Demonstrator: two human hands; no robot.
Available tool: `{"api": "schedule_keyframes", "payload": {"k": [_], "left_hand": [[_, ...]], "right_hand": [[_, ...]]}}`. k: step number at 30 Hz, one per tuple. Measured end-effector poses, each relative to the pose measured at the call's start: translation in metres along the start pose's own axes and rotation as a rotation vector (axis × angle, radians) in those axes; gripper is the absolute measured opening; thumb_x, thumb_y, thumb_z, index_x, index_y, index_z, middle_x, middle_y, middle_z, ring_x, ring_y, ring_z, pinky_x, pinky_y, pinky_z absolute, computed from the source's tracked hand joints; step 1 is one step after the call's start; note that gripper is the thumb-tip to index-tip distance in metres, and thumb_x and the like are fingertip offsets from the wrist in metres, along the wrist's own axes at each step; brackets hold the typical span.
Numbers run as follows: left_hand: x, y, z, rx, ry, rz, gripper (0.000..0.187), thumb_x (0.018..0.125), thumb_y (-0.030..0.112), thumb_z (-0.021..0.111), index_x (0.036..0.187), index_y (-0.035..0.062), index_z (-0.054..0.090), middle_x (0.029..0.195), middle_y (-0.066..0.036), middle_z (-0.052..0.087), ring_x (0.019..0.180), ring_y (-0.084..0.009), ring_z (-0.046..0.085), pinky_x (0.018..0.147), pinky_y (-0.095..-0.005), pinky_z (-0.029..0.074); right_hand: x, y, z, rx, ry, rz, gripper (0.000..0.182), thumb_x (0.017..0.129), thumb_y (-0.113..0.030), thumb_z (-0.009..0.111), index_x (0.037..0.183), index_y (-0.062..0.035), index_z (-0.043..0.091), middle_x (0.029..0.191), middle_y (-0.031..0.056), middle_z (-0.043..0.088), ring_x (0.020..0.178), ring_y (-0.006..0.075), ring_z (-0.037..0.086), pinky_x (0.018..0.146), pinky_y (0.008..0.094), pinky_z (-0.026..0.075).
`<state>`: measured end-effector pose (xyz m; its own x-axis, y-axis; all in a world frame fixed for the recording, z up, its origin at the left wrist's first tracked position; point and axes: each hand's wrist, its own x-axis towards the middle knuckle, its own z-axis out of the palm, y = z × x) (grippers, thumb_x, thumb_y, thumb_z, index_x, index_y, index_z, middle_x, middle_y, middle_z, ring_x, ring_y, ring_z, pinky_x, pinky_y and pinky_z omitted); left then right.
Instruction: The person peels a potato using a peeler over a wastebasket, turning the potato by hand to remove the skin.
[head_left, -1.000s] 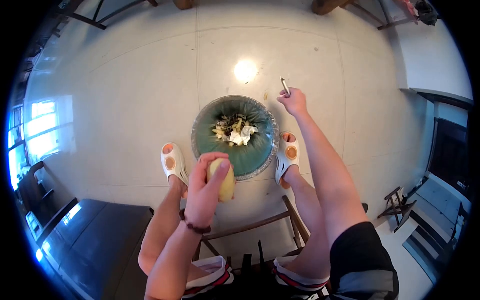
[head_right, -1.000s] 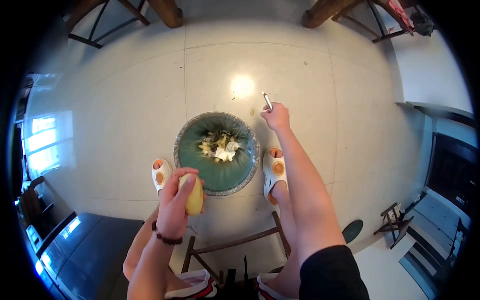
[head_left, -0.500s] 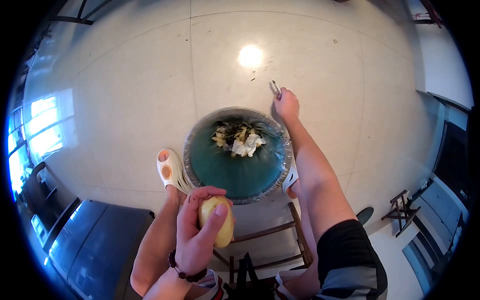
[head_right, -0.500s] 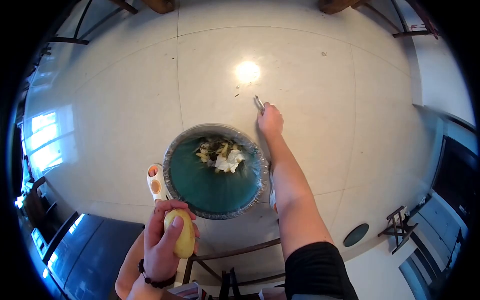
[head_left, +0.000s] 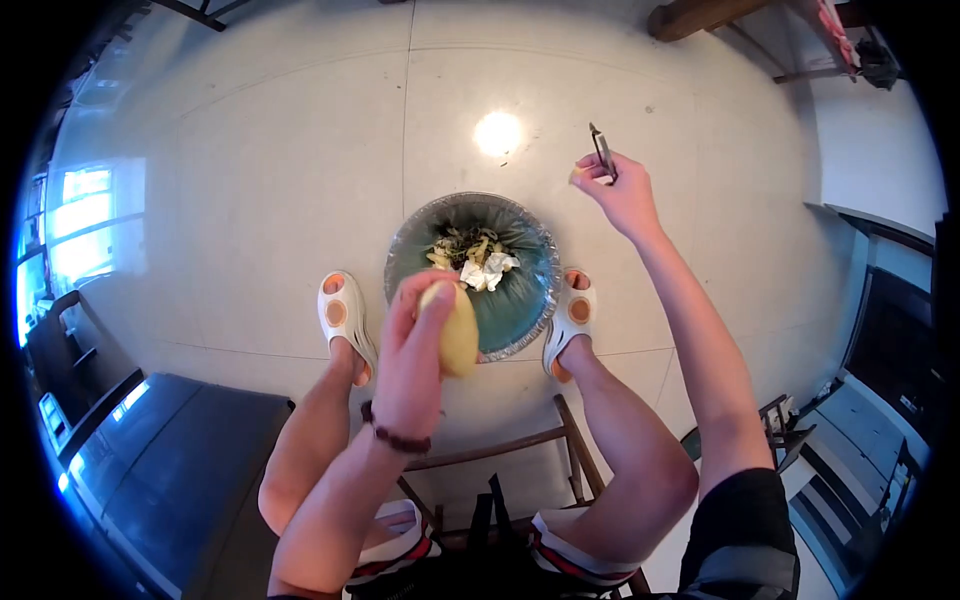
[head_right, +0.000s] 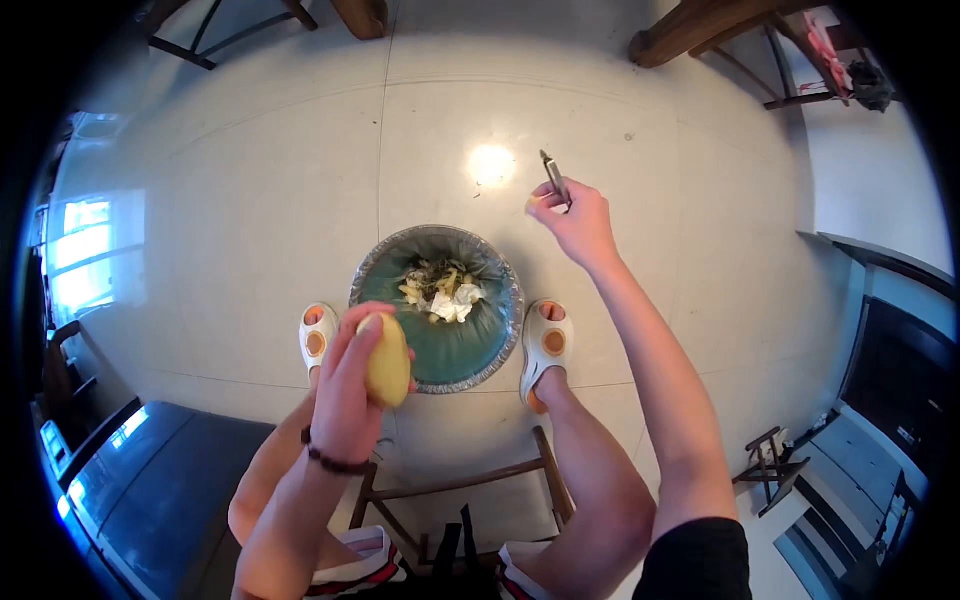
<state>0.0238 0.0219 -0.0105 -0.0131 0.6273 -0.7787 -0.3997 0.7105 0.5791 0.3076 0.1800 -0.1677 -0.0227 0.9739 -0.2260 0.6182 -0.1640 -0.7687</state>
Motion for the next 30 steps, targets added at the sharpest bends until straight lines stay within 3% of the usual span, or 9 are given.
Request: {"api": "schedule_keyframes", "payload": {"k": [4, 12, 14, 16, 17, 21, 26, 28, 30], "left_hand": [[-0.006, 0.006, -0.012, -0.137, 0.017, 0.018, 0.034, 0.112, 0.036, 0.051, 0.136, 0.0127, 0.056, 0.108, -0.009, 0.061, 0.089, -0.0183, 0.066, 0.069, -0.0338, 0.057], [-0.028, -0.023, -0.061, -0.178, -0.150, 0.176, 0.048, 0.114, 0.051, 0.040, 0.142, 0.0146, 0.053, 0.111, -0.008, 0.064, 0.083, -0.0171, 0.064, 0.065, -0.0322, 0.054], [-0.040, -0.028, -0.064, -0.284, -0.195, 0.175, 0.055, 0.113, 0.057, 0.033, 0.140, 0.0144, 0.055, 0.111, -0.007, 0.064, 0.084, -0.0169, 0.064, 0.065, -0.0325, 0.054], [-0.048, -0.026, -0.061, -0.214, -0.190, 0.232, 0.063, 0.113, 0.061, 0.027, 0.139, 0.0128, 0.057, 0.110, -0.006, 0.064, 0.085, -0.0164, 0.064, 0.066, -0.0322, 0.054], [-0.050, -0.024, -0.058, -0.153, -0.201, 0.260, 0.065, 0.113, 0.062, 0.026, 0.139, 0.0120, 0.057, 0.110, -0.006, 0.064, 0.086, -0.0161, 0.064, 0.067, -0.0320, 0.054], [-0.059, -0.013, -0.043, -0.065, -0.287, 0.301, 0.067, 0.112, 0.062, 0.026, 0.144, 0.0104, 0.055, 0.116, -0.004, 0.063, 0.093, -0.0140, 0.064, 0.068, -0.0311, 0.054], [-0.056, -0.018, -0.037, 0.004, -0.359, 0.335, 0.068, 0.113, 0.058, 0.027, 0.153, 0.0091, 0.051, 0.127, -0.003, 0.062, 0.104, -0.0129, 0.064, 0.070, -0.0310, 0.055], [-0.054, -0.016, -0.033, 0.053, -0.409, 0.437, 0.070, 0.113, 0.059, 0.026, 0.155, 0.0082, 0.049, 0.134, -0.004, 0.061, 0.112, -0.0137, 0.064, 0.081, -0.0308, 0.056], [-0.052, -0.013, -0.027, 0.004, -0.418, 0.468, 0.062, 0.115, 0.049, 0.026, 0.152, 0.0062, 0.051, 0.123, -0.007, 0.065, 0.102, -0.0137, 0.064, 0.084, -0.0305, 0.054]], "right_hand": [[-0.075, -0.088, -0.010, 0.102, -0.202, 0.005, 0.025, 0.083, -0.014, 0.084, 0.103, -0.0006, 0.078, 0.086, 0.0094, 0.078, 0.082, 0.0142, 0.075, 0.079, 0.0340, 0.059], [-0.143, -0.093, 0.060, -0.148, -0.341, -0.007, 0.032, 0.086, -0.027, 0.079, 0.107, -0.0024, 0.079, 0.088, 0.0160, 0.078, 0.081, 0.0299, 0.076, 0.080, 0.0367, 0.059], [-0.154, -0.118, 0.054, -0.147, -0.345, -0.055, 0.036, 0.092, -0.032, 0.076, 0.113, -0.0023, 0.078, 0.088, 0.0120, 0.079, 0.079, 0.0237, 0.074, 0.078, 0.0356, 0.057], [-0.168, -0.157, 0.047, 0.240, -0.284, -0.051, 0.039, 0.100, -0.035, 0.070, 0.120, -0.0023, 0.076, 0.089, 0.0054, 0.078, 0.075, 0.0161, 0.069, 0.074, 0.0334, 0.055], [-0.180, -0.181, 0.035, 0.278, -0.355, 0.024, 0.048, 0.109, -0.042, 0.057, 0.133, -0.0035, 0.070, 0.090, 0.0010, 0.075, 0.070, 0.0087, 0.057, 0.065, 0.0280, 0.048], [-0.212, -0.213, 0.004, 0.449, -0.443, 0.063, 0.061, 0.112, -0.049, 0.041, 0.155, -0.0079, 0.053, 0.085, 0.0023, 0.072, 0.060, 0.0055, 0.039, 0.055, 0.0240, 0.034], [-0.204, -0.210, -0.016, 0.427, -0.542, 0.098, 0.059, 0.113, -0.045, 0.044, 0.158, -0.0082, 0.048, 0.083, 0.0030, 0.071, 0.058, 0.0063, 0.041, 0.055, 0.0249, 0.037], [-0.196, -0.212, -0.023, 0.388, -0.619, 0.094, 0.058, 0.113, -0.043, 0.044, 0.159, -0.0082, 0.047, 0.083, 0.0032, 0.071, 0.059, 0.0066, 0.042, 0.055, 0.0249, 0.038], [-0.194, -0.215, -0.030, 0.368, -0.655, 0.059, 0.057, 0.113, -0.040, 0.045, 0.160, -0.0082, 0.045, 0.085, 0.0037, 0.072, 0.064, 0.0070, 0.053, 0.058, 0.0254, 0.041]]}}
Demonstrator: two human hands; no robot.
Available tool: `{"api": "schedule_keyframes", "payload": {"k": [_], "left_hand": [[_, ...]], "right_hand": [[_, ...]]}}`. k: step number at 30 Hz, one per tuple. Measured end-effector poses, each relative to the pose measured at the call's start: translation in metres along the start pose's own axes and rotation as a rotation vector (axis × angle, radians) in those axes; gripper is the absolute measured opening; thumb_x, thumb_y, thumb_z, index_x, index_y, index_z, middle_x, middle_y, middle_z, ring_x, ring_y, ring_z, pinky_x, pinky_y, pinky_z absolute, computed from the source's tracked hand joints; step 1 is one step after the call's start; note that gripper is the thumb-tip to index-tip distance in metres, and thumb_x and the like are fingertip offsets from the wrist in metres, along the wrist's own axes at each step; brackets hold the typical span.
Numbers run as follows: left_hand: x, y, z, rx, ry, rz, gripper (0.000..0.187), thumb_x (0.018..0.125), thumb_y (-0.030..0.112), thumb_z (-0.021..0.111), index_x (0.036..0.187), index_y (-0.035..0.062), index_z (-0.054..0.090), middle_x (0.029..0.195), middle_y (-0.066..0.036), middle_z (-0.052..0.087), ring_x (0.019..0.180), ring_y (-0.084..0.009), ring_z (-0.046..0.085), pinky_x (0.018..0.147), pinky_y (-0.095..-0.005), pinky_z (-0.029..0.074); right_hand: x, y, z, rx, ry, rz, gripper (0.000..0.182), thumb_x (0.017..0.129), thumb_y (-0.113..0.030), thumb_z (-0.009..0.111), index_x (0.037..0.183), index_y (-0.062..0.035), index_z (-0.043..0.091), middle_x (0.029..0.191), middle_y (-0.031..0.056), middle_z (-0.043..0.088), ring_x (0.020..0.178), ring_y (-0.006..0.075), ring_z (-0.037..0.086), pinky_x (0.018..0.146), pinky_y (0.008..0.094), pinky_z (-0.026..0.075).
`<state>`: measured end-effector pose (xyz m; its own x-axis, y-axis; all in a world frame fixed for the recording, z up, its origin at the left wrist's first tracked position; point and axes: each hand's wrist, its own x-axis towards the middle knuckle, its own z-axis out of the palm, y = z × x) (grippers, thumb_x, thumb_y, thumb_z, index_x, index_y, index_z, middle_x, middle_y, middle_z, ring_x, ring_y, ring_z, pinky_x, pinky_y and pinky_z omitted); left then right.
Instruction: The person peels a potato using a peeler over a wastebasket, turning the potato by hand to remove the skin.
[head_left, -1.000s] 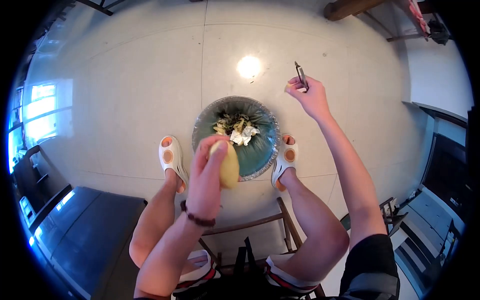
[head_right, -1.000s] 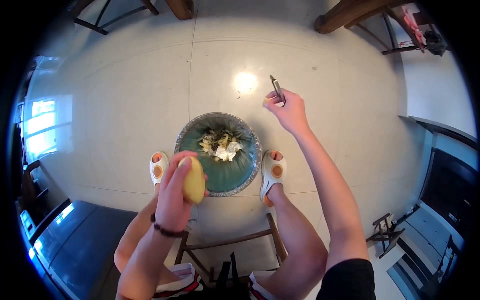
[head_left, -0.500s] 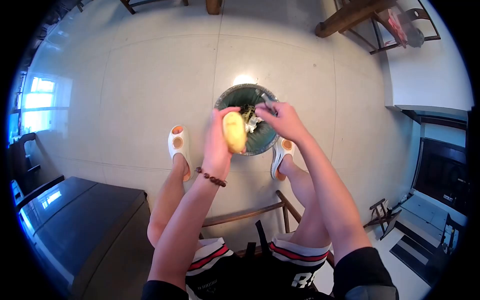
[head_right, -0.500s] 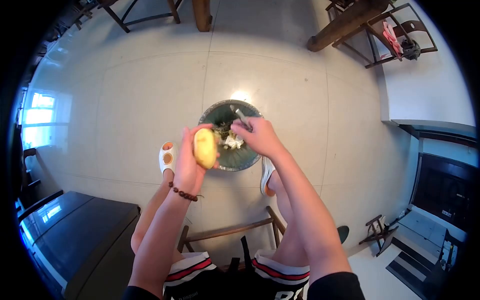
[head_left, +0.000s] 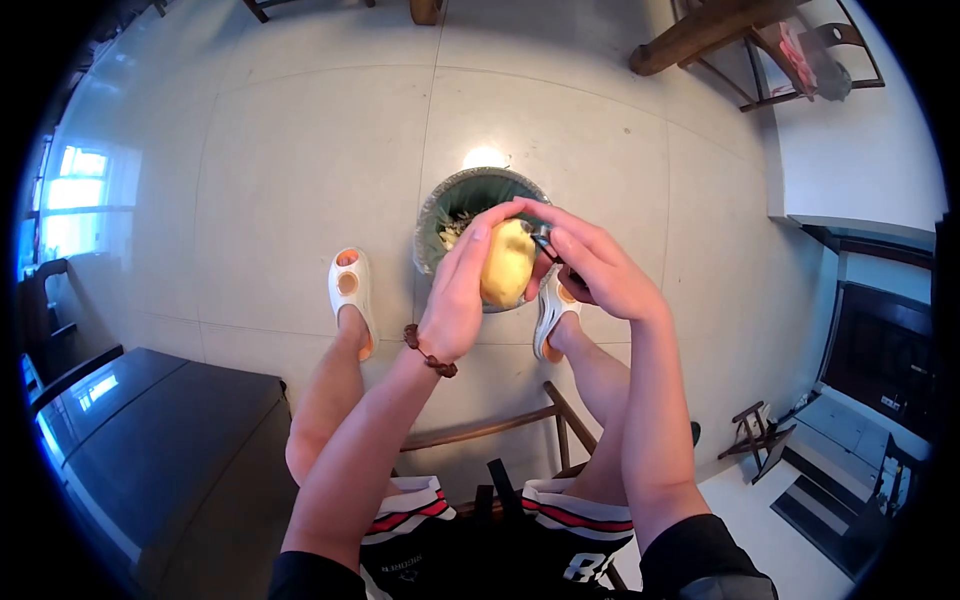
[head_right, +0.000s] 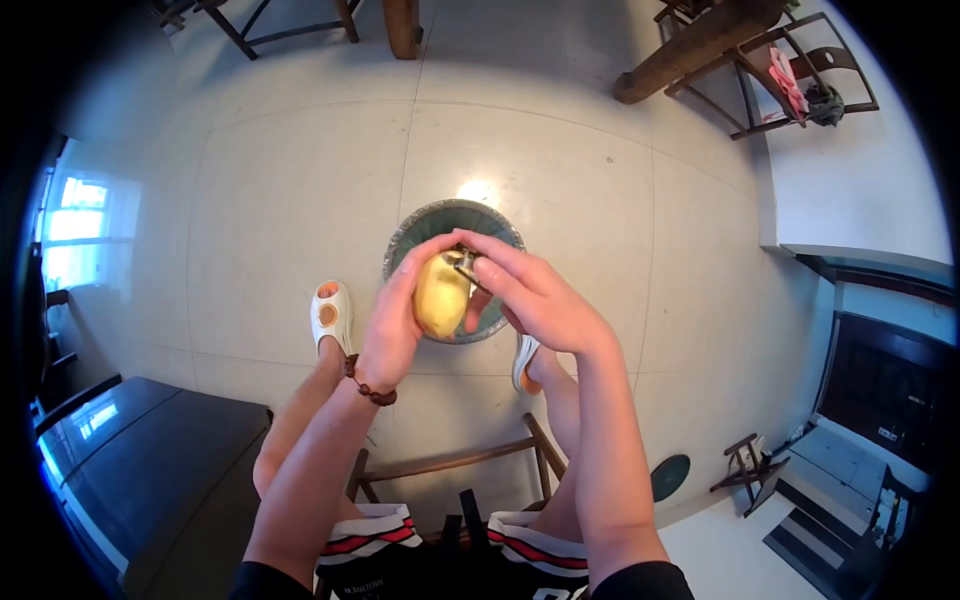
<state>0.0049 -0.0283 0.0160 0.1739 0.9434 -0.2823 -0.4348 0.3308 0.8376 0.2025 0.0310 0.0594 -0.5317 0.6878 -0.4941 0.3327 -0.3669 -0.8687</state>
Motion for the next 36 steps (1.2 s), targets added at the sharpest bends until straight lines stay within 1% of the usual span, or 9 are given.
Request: {"api": "schedule_keyframes", "payload": {"k": [1, 3, 9, 13, 16, 21, 25, 34, 36], "left_hand": [[0.002, -0.001, 0.004, -0.040, -0.010, 0.032, 0.055, 0.117, 0.040, 0.026, 0.149, 0.0042, 0.052, 0.111, -0.009, 0.068, 0.092, -0.0137, 0.065, 0.088, -0.0303, 0.052], [0.005, -0.002, 0.009, 0.001, -0.035, 0.043, 0.055, 0.117, 0.041, 0.026, 0.150, 0.0044, 0.052, 0.110, -0.009, 0.069, 0.090, -0.0140, 0.064, 0.088, -0.0300, 0.052], [0.022, -0.013, 0.016, 0.371, -0.113, 0.069, 0.069, 0.114, 0.056, 0.024, 0.153, 0.0053, 0.050, 0.127, -0.008, 0.064, 0.112, -0.0143, 0.062, 0.093, -0.0292, 0.051], [0.028, -0.018, 0.026, 0.324, -0.100, 0.041, 0.064, 0.116, 0.051, 0.026, 0.152, 0.0047, 0.052, 0.124, -0.009, 0.066, 0.109, -0.0140, 0.062, 0.093, -0.0298, 0.051], [0.030, -0.019, 0.026, 0.337, -0.087, 0.093, 0.060, 0.116, 0.048, 0.028, 0.150, 0.0044, 0.053, 0.124, -0.009, 0.065, 0.109, -0.0141, 0.062, 0.094, -0.0301, 0.050], [0.028, -0.018, 0.023, 0.308, -0.090, 0.098, 0.057, 0.117, 0.044, 0.029, 0.146, 0.0034, 0.056, 0.124, -0.009, 0.065, 0.110, -0.0145, 0.062, 0.096, -0.0309, 0.050], [0.026, -0.013, 0.025, 0.235, -0.072, 0.098, 0.051, 0.117, 0.040, 0.034, 0.140, 0.0014, 0.059, 0.117, -0.008, 0.067, 0.103, -0.0123, 0.063, 0.091, -0.0293, 0.052], [0.026, -0.016, 0.022, 0.246, 0.028, 0.145, 0.041, 0.117, 0.032, 0.040, 0.128, 0.0011, 0.066, 0.108, -0.004, 0.069, 0.098, -0.0081, 0.061, 0.089, -0.0263, 0.051], [0.027, -0.018, 0.022, 0.243, 0.041, 0.153, 0.041, 0.117, 0.031, 0.040, 0.125, 0.0015, 0.067, 0.108, -0.003, 0.069, 0.098, -0.0077, 0.060, 0.090, -0.0259, 0.050]], "right_hand": [[-0.002, -0.003, -0.003, 0.002, -0.004, 0.006, 0.057, 0.113, -0.040, 0.045, 0.160, -0.0082, 0.045, 0.085, 0.0037, 0.072, 0.064, 0.0070, 0.053, 0.058, 0.0254, 0.041], [-0.003, -0.006, -0.006, 0.010, -0.029, -0.022, 0.053, 0.113, -0.039, 0.047, 0.155, -0.0063, 0.049, 0.089, 0.0052, 0.073, 0.073, 0.0098, 0.064, 0.066, 0.0271, 0.048], [-0.003, 0.016, -0.014, 0.098, -0.042, -0.095, 0.046, 0.110, -0.037, 0.056, 0.140, -0.0020, 0.055, 0.100, 0.0107, 0.074, 0.080, 0.0159, 0.072, 0.081, 0.0326, 0.055], [-0.006, 0.015, -0.024, 0.060, -0.036, -0.043, 0.045, 0.109, -0.036, 0.058, 0.137, -0.0013, 0.056, 0.102, 0.0114, 0.074, 0.080, 0.0156, 0.072, 0.081, 0.0326, 0.055], [-0.003, 0.017, -0.030, 0.043, -0.093, -0.036, 0.043, 0.113, -0.027, 0.052, 0.147, -0.0015, 0.050, 0.112, 0.0097, 0.068, 0.084, 0.0158, 0.071, 0.081, 0.0301, 0.057], [-0.004, 0.012, -0.026, 0.093, -0.057, -0.068, 0.040, 0.110, -0.034, 0.055, 0.134, -0.0016, 0.060, 0.099, 0.0089, 0.072, 0.079, 0.0142, 0.070, 0.080, 0.0304, 0.054], [-0.001, 0.009, -0.027, 0.071, -0.115, -0.075, 0.041, 0.114, -0.028, 0.050, 0.144, -0.0013, 0.054, 0.104, 0.0071, 0.068, 0.081, 0.0130, 0.070, 0.070, 0.0252, 0.052], [0.002, 0.006, -0.020, 0.017, -0.064, -0.113, 0.040, 0.112, -0.029, 0.053, 0.137, 0.0005, 0.065, 0.096, 0.0051, 0.068, 0.073, 0.0133, 0.067, 0.069, 0.0276, 0.055], [0.003, 0.006, -0.020, -0.089, 0.005, -0.087, 0.039, 0.112, -0.030, 0.055, 0.129, 0.0016, 0.070, 0.085, 0.0045, 0.068, 0.070, 0.0129, 0.068, 0.065, 0.0274, 0.054]]}}
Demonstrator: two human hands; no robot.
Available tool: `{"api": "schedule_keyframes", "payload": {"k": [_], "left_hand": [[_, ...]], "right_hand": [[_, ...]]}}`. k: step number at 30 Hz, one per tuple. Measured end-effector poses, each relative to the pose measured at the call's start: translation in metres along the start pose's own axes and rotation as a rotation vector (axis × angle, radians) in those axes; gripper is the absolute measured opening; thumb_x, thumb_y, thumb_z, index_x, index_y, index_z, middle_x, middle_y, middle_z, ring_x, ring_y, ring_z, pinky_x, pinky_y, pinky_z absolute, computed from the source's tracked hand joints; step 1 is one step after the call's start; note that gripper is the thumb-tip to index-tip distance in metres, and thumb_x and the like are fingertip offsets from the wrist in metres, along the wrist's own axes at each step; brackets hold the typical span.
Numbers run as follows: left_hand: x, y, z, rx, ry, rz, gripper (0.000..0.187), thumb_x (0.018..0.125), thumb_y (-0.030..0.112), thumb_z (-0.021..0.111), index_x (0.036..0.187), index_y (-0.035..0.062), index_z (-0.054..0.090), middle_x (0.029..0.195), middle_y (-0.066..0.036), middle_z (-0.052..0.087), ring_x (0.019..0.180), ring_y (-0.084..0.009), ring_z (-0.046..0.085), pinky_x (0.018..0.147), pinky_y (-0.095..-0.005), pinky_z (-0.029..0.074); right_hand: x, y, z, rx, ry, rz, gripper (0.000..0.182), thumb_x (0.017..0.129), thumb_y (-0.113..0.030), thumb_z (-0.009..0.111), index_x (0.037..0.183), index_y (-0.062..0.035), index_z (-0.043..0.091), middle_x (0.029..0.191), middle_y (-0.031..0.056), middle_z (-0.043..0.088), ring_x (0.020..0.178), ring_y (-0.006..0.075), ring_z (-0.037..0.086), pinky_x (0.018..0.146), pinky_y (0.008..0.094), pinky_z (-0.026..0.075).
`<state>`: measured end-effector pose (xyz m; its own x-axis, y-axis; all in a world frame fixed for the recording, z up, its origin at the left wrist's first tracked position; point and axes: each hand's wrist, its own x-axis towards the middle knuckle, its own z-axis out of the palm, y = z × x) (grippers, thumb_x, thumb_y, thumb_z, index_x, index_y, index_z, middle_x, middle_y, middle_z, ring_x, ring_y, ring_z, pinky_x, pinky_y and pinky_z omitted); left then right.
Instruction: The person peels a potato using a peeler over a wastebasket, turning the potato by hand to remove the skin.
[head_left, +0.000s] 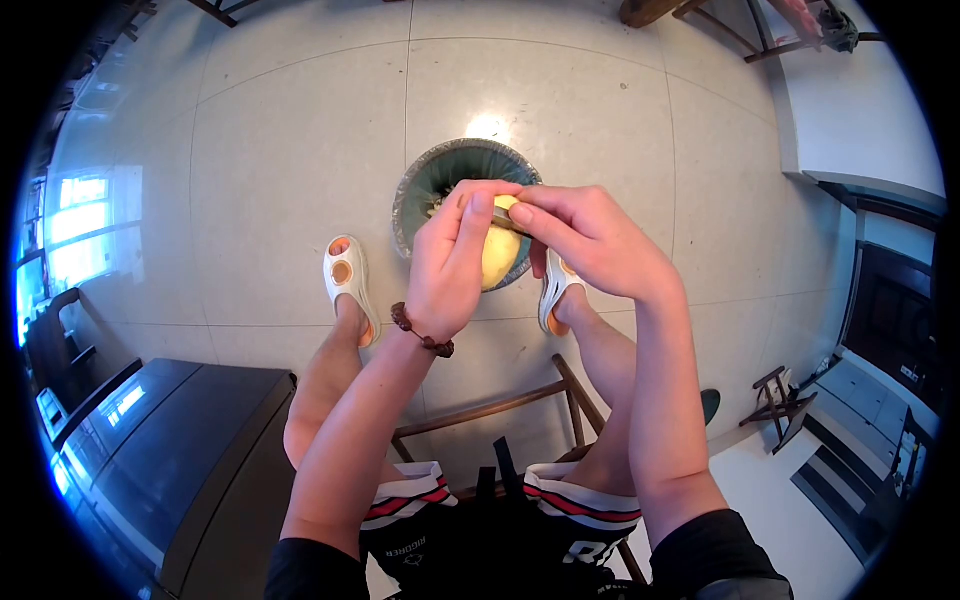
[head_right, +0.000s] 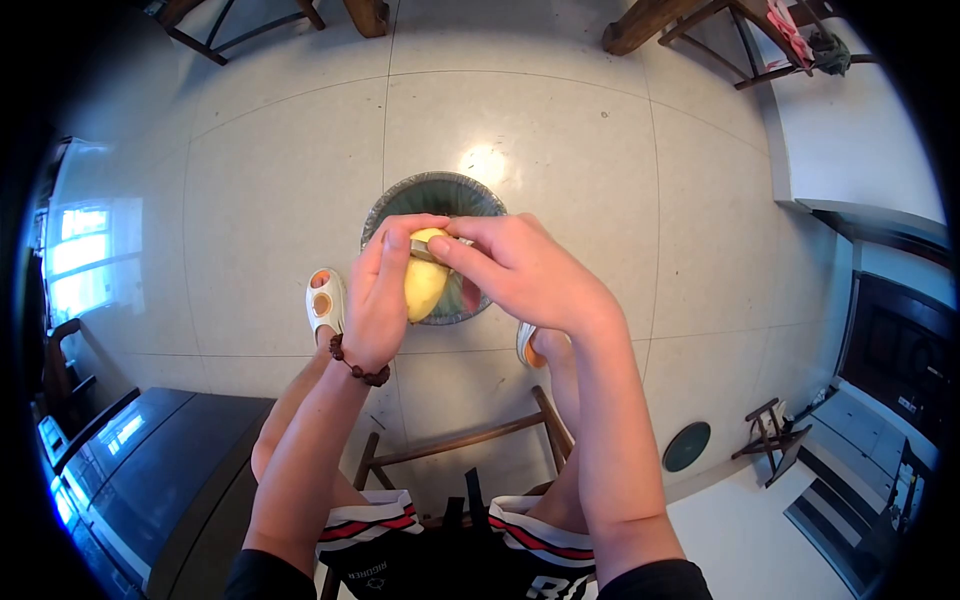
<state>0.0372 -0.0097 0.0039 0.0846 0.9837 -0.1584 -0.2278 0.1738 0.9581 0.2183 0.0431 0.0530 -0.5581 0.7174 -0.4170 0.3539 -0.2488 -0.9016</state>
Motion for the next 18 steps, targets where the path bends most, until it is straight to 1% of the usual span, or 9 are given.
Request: {"api": "schedule_keyframes", "payload": {"k": [1, 3, 7, 9, 12, 14, 15, 17, 18], "left_hand": [[0.000, 0.000, 0.000, -0.014, 0.009, -0.041, 0.040, 0.117, 0.031, 0.040, 0.124, 0.0017, 0.067, 0.108, -0.003, 0.069, 0.099, -0.0076, 0.060, 0.090, -0.0258, 0.050], [0.000, -0.001, 0.000, -0.026, 0.018, -0.084, 0.040, 0.118, 0.030, 0.040, 0.123, 0.0018, 0.067, 0.109, -0.003, 0.069, 0.099, -0.0074, 0.060, 0.090, -0.0257, 0.050], [0.000, -0.001, 0.000, -0.003, 0.044, -0.146, 0.044, 0.117, 0.035, 0.040, 0.122, 0.0023, 0.068, 0.110, -0.004, 0.068, 0.099, -0.0085, 0.060, 0.089, -0.0261, 0.050], [0.000, 0.000, 0.000, -0.018, 0.053, -0.191, 0.045, 0.117, 0.037, 0.039, 0.122, 0.0026, 0.068, 0.110, -0.004, 0.068, 0.099, -0.0089, 0.060, 0.088, -0.0263, 0.050], [0.001, -0.002, 0.000, -0.009, 0.078, -0.176, 0.048, 0.117, 0.039, 0.038, 0.124, 0.0017, 0.068, 0.113, -0.006, 0.068, 0.102, -0.0122, 0.061, 0.092, -0.0288, 0.050], [0.000, -0.008, -0.003, 0.111, 0.042, -0.052, 0.048, 0.117, 0.036, 0.038, 0.128, 0.0005, 0.068, 0.118, -0.010, 0.069, 0.108, -0.0165, 0.063, 0.097, -0.0326, 0.050], [0.000, -0.008, -0.003, 0.111, 0.042, -0.053, 0.048, 0.117, 0.036, 0.038, 0.128, 0.0005, 0.068, 0.118, -0.010, 0.069, 0.108, -0.0165, 0.063, 0.097, -0.0326, 0.050], [0.000, -0.008, -0.002, 0.112, 0.024, 0.011, 0.047, 0.117, 0.033, 0.037, 0.130, -0.0001, 0.067, 0.122, -0.014, 0.070, 0.112, -0.0220, 0.065, 0.101, -0.0361, 0.049], [0.000, -0.009, -0.003, 0.112, 0.023, 0.010, 0.047, 0.117, 0.033, 0.037, 0.130, -0.0001, 0.067, 0.122, -0.014, 0.070, 0.112, -0.0220, 0.065, 0.101, -0.0361, 0.049]], "right_hand": [[0.000, 0.001, 0.000, 0.001, 0.000, 0.000, 0.039, 0.112, -0.030, 0.055, 0.129, 0.0016, 0.070, 0.085, 0.0045, 0.068, 0.070, 0.0129, 0.068, 0.065, 0.0274, 0.054], [0.000, 0.002, 0.000, -0.118, 0.096, -0.023, 0.041, 0.108, -0.034, 0.058, 0.113, 0.0032, 0.074, 0.067, 0.0111, 0.067, 0.061, 0.0179, 0.065, 0.062, 0.0324, 0.053], [-0.002, -0.002, -0.002, -0.162, 0.097, -0.004, 0.042, 0.108, -0.035, 0.058, 0.110, 0.0038, 0.075, 0.066, 0.0115, 0.066, 0.061, 0.0187, 0.066, 0.061, 0.0333, 0.053], [-0.004, -0.008, -0.002, -0.139, 0.039, 0.031, 0.040, 0.112, -0.032, 0.054, 0.125, 0.0020, 0.072, 0.076, 0.0036, 0.065, 0.065, 0.0125, 0.068, 0.061, 0.0271, 0.051], [-0.003, -0.001, 0.001, -0.015, 0.003, 0.049, 0.041, 0.112, -0.032, 0.052, 0.132, 0.0010, 0.067, 0.084, 0.0045, 0.067, 0.065, 0.0131, 0.068, 0.063, 0.0275, 0.052], [-0.003, -0.001, 0.001, 0.002, -0.015, 0.049, 0.041, 0.112, -0.031, 0.052, 0.135, 0.0005, 0.065, 0.087, 0.0048, 0.067, 0.065, 0.0133, 0.067, 0.064, 0.0276, 0.053], [-0.003, -0.001, 0.001, 0.018, -0.032, 0.048, 0.042, 0.112, -0.031, 0.052, 0.138, -0.0001, 0.062, 0.091, 0.0051, 0.067, 0.065, 0.0134, 0.067, 0.065, 0.0277, 0.053], [-0.003, -0.002, 0.002, 0.026, -0.030, 0.041, 0.041, 0.112, -0.031, 0.052, 0.138, -0.0001, 0.062, 0.091, 0.0051, 0.067, 0.065, 0.0134, 0.067, 0.065, 0.0278, 0.053], [-0.003, -0.003, 0.003, 0.034, -0.028, 0.034, 0.041, 0.112, -0.031, 0.052, 0.138, -0.0001, 0.062, 0.091, 0.0052, 0.066, 0.065, 0.0134, 0.066, 0.066, 0.0278, 0.053]]}}
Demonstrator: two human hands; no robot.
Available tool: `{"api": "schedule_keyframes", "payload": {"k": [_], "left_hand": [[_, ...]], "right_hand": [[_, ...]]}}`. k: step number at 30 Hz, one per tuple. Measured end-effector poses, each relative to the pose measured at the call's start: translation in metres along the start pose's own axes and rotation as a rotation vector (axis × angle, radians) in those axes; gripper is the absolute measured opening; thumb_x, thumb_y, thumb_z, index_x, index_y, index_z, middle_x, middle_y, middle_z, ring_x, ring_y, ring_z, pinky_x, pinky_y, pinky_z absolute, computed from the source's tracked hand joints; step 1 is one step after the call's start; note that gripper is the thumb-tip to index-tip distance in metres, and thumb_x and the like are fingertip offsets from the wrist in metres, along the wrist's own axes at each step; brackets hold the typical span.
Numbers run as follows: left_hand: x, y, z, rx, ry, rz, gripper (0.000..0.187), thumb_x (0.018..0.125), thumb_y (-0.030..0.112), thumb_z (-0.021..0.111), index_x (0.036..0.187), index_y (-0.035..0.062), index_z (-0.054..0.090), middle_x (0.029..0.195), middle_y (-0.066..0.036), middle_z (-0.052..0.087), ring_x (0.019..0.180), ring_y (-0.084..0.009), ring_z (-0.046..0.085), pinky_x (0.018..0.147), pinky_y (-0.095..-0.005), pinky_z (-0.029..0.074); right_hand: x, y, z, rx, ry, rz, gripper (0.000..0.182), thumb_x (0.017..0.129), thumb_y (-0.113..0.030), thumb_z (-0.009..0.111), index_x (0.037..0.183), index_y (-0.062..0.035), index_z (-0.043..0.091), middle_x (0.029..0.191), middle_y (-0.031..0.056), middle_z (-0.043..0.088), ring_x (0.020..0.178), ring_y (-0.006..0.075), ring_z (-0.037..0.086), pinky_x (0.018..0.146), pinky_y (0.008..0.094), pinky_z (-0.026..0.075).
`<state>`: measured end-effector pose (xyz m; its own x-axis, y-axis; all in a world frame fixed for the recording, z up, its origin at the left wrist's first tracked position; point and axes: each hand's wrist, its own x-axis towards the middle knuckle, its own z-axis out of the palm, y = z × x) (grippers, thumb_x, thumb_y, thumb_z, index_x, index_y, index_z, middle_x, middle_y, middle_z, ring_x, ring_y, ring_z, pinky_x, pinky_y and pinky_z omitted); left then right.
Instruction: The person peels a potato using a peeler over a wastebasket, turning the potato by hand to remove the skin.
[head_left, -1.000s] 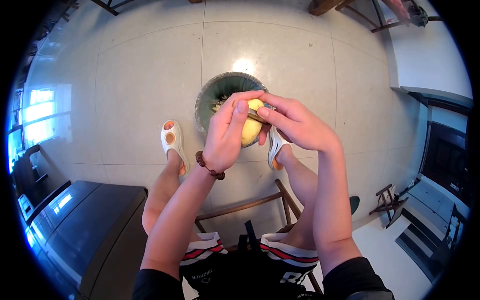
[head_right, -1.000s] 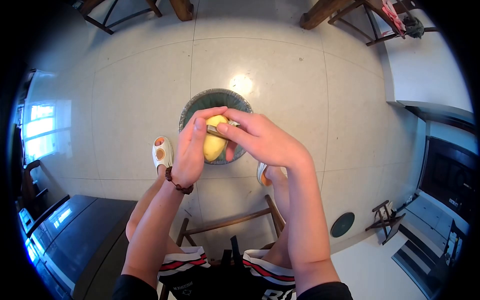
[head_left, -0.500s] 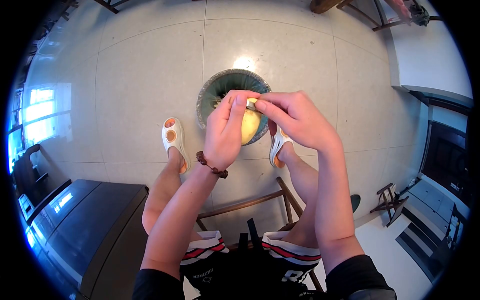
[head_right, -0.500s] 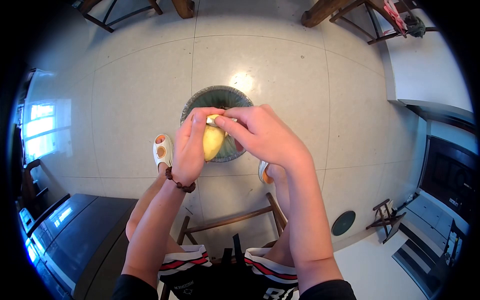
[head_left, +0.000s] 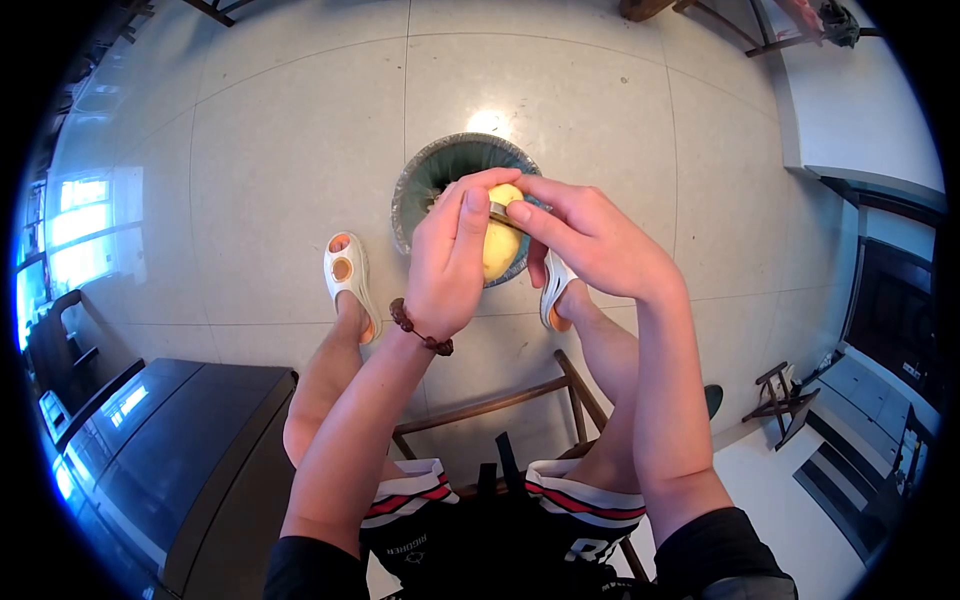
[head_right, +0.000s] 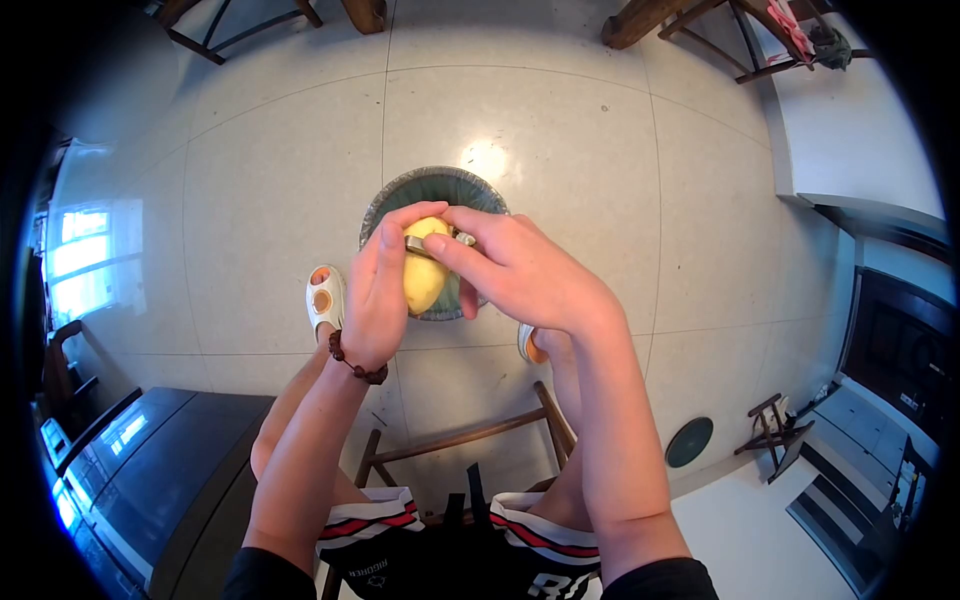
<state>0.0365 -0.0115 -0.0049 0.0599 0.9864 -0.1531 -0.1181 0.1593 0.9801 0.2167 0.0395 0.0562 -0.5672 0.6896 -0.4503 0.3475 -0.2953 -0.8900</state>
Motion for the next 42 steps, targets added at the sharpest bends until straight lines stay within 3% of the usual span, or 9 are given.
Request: {"api": "schedule_keyframes", "payload": {"k": [6, 7, 9, 16, 18, 22, 27, 38, 42], "left_hand": [[0.000, -0.002, -0.002, 0.108, 0.005, 0.104, 0.046, 0.117, 0.031, 0.037, 0.129, -0.0007, 0.068, 0.118, -0.016, 0.070, 0.110, -0.0268, 0.066, 0.100, -0.0384, 0.050], [0.000, -0.002, -0.002, 0.103, 0.011, 0.105, 0.045, 0.117, 0.030, 0.038, 0.128, -0.0008, 0.068, 0.117, -0.015, 0.070, 0.109, -0.0248, 0.066, 0.098, -0.0373, 0.051], [-0.001, -0.001, 0.000, 0.099, 0.018, 0.105, 0.044, 0.117, 0.030, 0.038, 0.127, -0.0008, 0.068, 0.116, -0.014, 0.071, 0.107, -0.0228, 0.066, 0.096, -0.0362, 0.051], [0.000, 0.001, 0.005, -0.059, 0.089, 0.011, 0.038, 0.116, 0.028, 0.045, 0.121, 0.0003, 0.070, 0.105, -0.006, 0.071, 0.095, -0.0107, 0.063, 0.087, -0.0287, 0.052], [0.000, 0.002, 0.004, -0.051, 0.102, 0.007, 0.038, 0.116, 0.029, 0.045, 0.120, 0.0003, 0.070, 0.104, -0.005, 0.071, 0.095, -0.0098, 0.063, 0.087, -0.0283, 0.052], [0.000, 0.003, 0.001, 0.006, 0.090, -0.108, 0.038, 0.116, 0.030, 0.045, 0.119, 0.0007, 0.070, 0.102, -0.003, 0.069, 0.093, -0.0081, 0.060, 0.085, -0.0274, 0.051], [-0.002, 0.010, 0.001, -0.124, 0.056, -0.193, 0.043, 0.117, 0.034, 0.041, 0.122, 0.0012, 0.068, 0.105, -0.003, 0.068, 0.095, -0.0077, 0.059, 0.086, -0.0266, 0.050], [-0.002, -0.002, -0.001, 0.047, 0.020, 0.026, 0.044, 0.116, 0.031, 0.040, 0.122, -0.0009, 0.069, 0.113, -0.014, 0.070, 0.102, -0.0209, 0.065, 0.093, -0.0329, 0.050], [-0.001, -0.002, 0.003, 0.031, 0.049, 0.057, 0.043, 0.116, 0.031, 0.041, 0.121, -0.0003, 0.070, 0.107, -0.010, 0.071, 0.098, -0.0172, 0.064, 0.090, -0.0316, 0.050]], "right_hand": [[0.001, 0.000, 0.001, -0.015, 0.019, 0.005, 0.039, 0.111, -0.030, 0.054, 0.135, 0.0001, 0.063, 0.089, 0.0049, 0.067, 0.064, 0.0127, 0.066, 0.062, 0.0273, 0.053], [0.001, 0.001, 0.003, -0.016, 0.019, 0.005, 0.039, 0.111, -0.030, 0.054, 0.135, 0.0001, 0.063, 0.089, 0.0049, 0.067, 0.064, 0.0127, 0.066, 0.062, 0.0273, 0.053], [0.002, 0.002, 0.006, 0.007, 0.095, -0.044, 0.043, 0.107, -0.035, 0.060, 0.127, 0.0026, 0.070, 0.069, 0.0098, 0.067, 0.059, 0.0157, 0.065, 0.058, 0.0310, 0.052], [0.004, 0.002, 0.005, -0.049, 0.142, -0.031, 0.042, 0.106, -0.032, 0.061, 0.125, 0.0029, 0.072, 0.064, 0.0104, 0.064, 0.056, 0.0154, 0.060, 0.056, 0.0316, 0.049], [0.003, 0.002, 0.002, -0.153, 0.125, -0.025, 0.039, 0.110, -0.029, 0.058, 0.135, -0.0011, 0.069, 0.073, 0.0036, 0.065, 0.057, 0.0100, 0.060, 0.054, 0.0273, 0.049], [0.001, 0.003, 0.000, -0.290, 0.219, -0.025, 0.042, 0.110, -0.029, 0.058, 0.139, -0.0003, 0.067, 0.073, 0.0051, 0.066, 0.057, 0.0103, 0.060, 0.055, 0.0280, 0.050], [0.000, -0.001, 0.004, -0.105, 0.112, 0.008, 0.050, 0.110, -0.029, 0.059, 0.151, -0.0008, 0.055, 0.073, 0.0067, 0.066, 0.058, 0.0118, 0.061, 0.056, 0.0294, 0.051], [-0.001, 0.004, 0.004, -0.052, 0.083, 0.023, 0.056, 0.109, -0.026, 0.060, 0.159, -0.0043, 0.044, 0.075, 0.0064, 0.066, 0.058, 0.0119, 0.061, 0.055, 0.0302, 0.050], [0.000, 0.003, 0.003, -0.133, 0.143, -0.018, 0.054, 0.108, -0.025, 0.062, 0.157, -0.0067, 0.047, 0.070, 0.0049, 0.065, 0.057, 0.0113, 0.060, 0.055, 0.0296, 0.049]]}}
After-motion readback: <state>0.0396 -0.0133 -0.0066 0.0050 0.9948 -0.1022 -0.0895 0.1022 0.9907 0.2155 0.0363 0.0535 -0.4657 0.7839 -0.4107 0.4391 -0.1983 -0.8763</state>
